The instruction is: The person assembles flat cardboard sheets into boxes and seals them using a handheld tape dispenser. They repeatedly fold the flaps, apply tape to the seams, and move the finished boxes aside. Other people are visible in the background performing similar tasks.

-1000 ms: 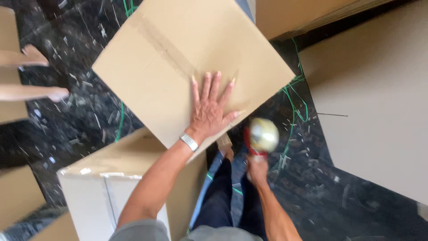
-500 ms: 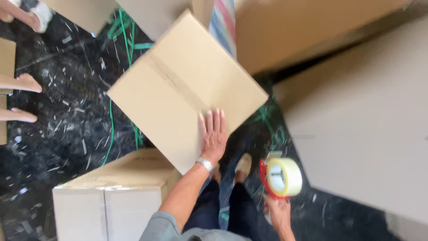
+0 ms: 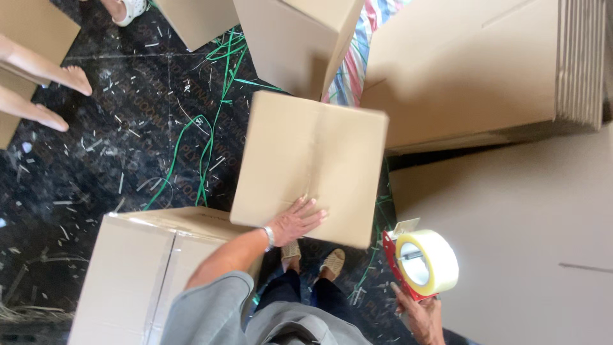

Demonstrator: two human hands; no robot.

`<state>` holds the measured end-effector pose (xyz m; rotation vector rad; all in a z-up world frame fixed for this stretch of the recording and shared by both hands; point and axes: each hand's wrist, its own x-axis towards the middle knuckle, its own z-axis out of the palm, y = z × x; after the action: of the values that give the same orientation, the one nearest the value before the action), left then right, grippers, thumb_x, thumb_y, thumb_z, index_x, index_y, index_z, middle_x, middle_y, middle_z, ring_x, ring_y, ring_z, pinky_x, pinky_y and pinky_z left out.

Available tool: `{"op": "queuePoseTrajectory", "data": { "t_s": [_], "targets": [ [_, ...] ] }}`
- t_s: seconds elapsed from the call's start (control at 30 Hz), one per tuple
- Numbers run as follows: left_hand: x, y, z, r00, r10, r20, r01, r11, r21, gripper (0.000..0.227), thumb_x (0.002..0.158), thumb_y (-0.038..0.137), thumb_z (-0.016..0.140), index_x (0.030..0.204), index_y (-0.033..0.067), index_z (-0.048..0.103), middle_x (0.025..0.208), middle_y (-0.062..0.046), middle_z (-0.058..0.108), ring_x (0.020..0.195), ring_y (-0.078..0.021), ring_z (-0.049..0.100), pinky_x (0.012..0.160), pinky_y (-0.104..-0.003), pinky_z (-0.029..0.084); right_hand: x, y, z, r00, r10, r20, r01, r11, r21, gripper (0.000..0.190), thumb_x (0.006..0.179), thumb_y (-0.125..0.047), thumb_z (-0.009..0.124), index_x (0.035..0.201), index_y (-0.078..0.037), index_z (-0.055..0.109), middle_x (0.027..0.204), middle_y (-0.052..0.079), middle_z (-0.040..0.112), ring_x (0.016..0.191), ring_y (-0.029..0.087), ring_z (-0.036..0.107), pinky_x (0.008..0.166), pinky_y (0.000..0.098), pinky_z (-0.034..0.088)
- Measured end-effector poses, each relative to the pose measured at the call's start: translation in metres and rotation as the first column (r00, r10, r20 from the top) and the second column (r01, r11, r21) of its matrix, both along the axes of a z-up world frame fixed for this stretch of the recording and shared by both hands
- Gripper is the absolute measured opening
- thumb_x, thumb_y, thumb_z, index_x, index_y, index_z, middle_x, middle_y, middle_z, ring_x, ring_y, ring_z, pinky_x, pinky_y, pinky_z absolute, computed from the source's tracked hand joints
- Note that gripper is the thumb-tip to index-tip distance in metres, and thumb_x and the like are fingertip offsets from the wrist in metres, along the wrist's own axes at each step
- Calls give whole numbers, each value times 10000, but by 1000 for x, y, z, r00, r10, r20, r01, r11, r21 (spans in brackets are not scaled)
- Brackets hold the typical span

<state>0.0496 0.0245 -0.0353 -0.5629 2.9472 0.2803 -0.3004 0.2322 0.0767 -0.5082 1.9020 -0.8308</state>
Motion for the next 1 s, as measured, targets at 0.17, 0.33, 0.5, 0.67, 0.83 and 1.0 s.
{"op": "queuePoseTrajectory", "data": {
  "t_s": [0.17, 0.33, 0.5, 0.67, 0.83, 1.0],
  "targets": [
    [47, -32, -27, 992, -125, -23, 115, 960, -256, 845, 815, 79, 595, 1581, 319, 331, 1692, 93, 242, 1542, -282, 208, 1261, -488, 111, 7, -11, 17, 998, 30, -53, -29, 999, 26, 231, 786, -63, 804, 933, 75, 693, 637, 119, 640, 509, 193, 591, 480, 342, 494],
    [85, -8, -12, 962, 261, -75, -263, 964, -26, 767, 875, 49, 587, 1572, 268, 355, 1658, -87, 241, 1520, -347, 222, 1248, -576, 97, 37, -11, 25, 996, 89, -22, -88, 996, 19, 241, 801, -120, 797, 893, 73, 686, 639, 106, 626, 506, 188, 577, 481, 337, 472],
    [66, 39, 18, 782, 606, -144, -618, 784, -52, 733, 788, -48, 566, 1457, 249, 511, 1601, -114, 367, 1501, -315, 303, 1253, -566, 161, 64, -27, 27, 956, 294, -13, -293, 954, 68, 303, 804, -207, 786, 818, 83, 700, 605, 113, 643, 513, 181, 597, 485, 331, 481],
    [25, 95, 55, 172, 864, -474, -849, 374, 374, 542, 853, 49, 556, 1394, 22, 593, 1411, -247, 547, 1341, -395, 498, 1121, -523, 459, 108, -51, 40, 890, 456, 26, -455, 890, -42, 323, 771, -189, 806, 969, 35, 683, 648, 84, 646, 512, 164, 582, 462, 320, 477],
    [8, 114, 84, -99, 877, 470, 471, -375, 799, 515, 1000, 478, 482, 1052, 6, 681, 957, -140, 721, 854, -253, 727, 713, -413, 635, 125, -70, 41, 784, 617, 69, -605, 784, -140, 379, 807, -133, 786, 1137, 14, 673, 847, 94, 702, 660, 144, 638, 545, 280, 520],
    [19, 98, 110, 2, 822, 570, 697, -410, 589, 229, 949, 292, 607, 927, 75, 675, 832, -96, 730, 682, -202, 697, 635, -337, 592, 113, -84, 31, 647, 743, 170, -706, 669, -234, 463, 829, -46, 757, 1266, 20, 620, 1081, 168, 726, 819, 170, 671, 616, 298, 535]
  ]
}}
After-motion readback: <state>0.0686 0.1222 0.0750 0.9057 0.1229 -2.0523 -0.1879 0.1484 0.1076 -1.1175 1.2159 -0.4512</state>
